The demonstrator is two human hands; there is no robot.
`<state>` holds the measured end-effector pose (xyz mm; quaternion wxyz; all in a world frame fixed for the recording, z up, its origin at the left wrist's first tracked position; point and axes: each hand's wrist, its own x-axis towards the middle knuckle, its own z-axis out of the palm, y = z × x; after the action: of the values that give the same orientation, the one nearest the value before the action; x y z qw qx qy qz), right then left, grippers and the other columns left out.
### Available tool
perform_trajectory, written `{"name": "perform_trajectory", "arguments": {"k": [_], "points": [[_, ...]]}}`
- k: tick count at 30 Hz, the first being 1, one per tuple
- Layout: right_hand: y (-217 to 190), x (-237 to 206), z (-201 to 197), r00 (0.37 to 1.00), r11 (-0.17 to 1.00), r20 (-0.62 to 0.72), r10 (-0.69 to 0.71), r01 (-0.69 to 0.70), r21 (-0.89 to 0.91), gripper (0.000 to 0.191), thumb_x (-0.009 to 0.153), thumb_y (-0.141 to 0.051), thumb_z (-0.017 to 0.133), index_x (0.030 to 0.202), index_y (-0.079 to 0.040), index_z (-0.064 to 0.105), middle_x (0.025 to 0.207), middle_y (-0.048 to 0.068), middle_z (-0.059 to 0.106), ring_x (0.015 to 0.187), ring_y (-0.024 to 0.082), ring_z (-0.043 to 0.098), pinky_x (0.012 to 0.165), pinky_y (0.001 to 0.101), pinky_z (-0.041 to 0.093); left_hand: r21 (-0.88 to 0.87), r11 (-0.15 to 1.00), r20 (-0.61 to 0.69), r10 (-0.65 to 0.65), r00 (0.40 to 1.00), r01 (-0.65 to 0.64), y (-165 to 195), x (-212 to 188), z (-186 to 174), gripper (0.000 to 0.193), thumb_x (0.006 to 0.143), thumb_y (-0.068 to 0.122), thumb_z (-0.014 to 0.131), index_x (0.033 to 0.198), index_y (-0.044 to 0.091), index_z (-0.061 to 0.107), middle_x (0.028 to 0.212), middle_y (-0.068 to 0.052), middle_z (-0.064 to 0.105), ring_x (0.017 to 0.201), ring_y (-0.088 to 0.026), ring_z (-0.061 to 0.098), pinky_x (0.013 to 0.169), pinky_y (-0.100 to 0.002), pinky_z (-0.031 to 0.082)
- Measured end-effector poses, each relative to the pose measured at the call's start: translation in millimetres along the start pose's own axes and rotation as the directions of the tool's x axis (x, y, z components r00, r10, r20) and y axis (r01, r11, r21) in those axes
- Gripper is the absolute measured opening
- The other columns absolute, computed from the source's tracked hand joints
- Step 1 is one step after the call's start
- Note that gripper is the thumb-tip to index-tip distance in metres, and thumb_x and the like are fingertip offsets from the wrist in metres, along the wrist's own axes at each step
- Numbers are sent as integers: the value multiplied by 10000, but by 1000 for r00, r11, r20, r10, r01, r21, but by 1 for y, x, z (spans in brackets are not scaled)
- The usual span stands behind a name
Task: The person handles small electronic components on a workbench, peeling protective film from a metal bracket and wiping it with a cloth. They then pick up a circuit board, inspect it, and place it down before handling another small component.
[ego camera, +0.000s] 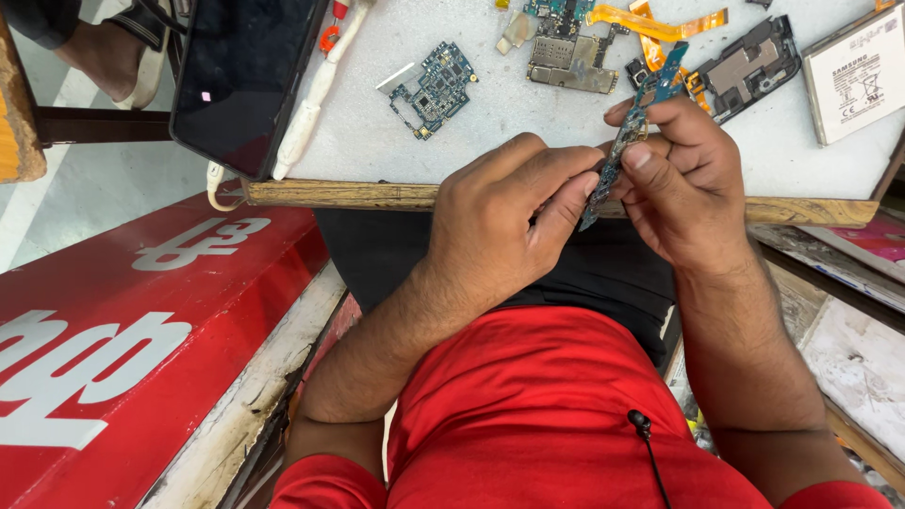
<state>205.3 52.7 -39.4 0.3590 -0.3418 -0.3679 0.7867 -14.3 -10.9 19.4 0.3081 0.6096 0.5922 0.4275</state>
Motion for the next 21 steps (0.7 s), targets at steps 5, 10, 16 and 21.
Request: {"name": "perform_trajectory", "arguments": {"k": [5,10,16,21], "points": [[-1,-1,0,999,998,27,-20,22,-65,284,1109,8,587,1391,-2,558,1094,149,728,773,102,712,541,172,502,-31,999,9,-5,1000,5,-5,0,1,165,1036,193,741,1183,130,701,871,-10,621,731,-154,661,601,-287,544],[-2,0,-1,999,999,36,-7,9,-53,280,1120,31,574,1398,15,548,1241,164,688,841,124,726,563,165,545,-42,990,55,139,989,-137,-15,8,-3,172,1034,176,746,1192,135,692,914,-11,630,800,-163,685,698,-307,570],[-3,-1,-3,998,1000,54,-11,11,-10,290,1118,37,580,1406,16,552,1225,151,684,926,135,729,700,211,598,-65,986,104,163,981,-156,-18,12,-2,154,1013,99,736,1160,117,692,911,-6,625,864,-158,688,772,-319,593],[-3,-1,-4,997,995,75,-12,19,-102,216,1157,20,595,1370,54,583,957,100,702,780,95,690,619,175,547,-3,983,97,185,978,-185,-18,13,-3,197,960,47,733,1138,121,693,915,0,610,864,-163,673,780,-322,590]]}}
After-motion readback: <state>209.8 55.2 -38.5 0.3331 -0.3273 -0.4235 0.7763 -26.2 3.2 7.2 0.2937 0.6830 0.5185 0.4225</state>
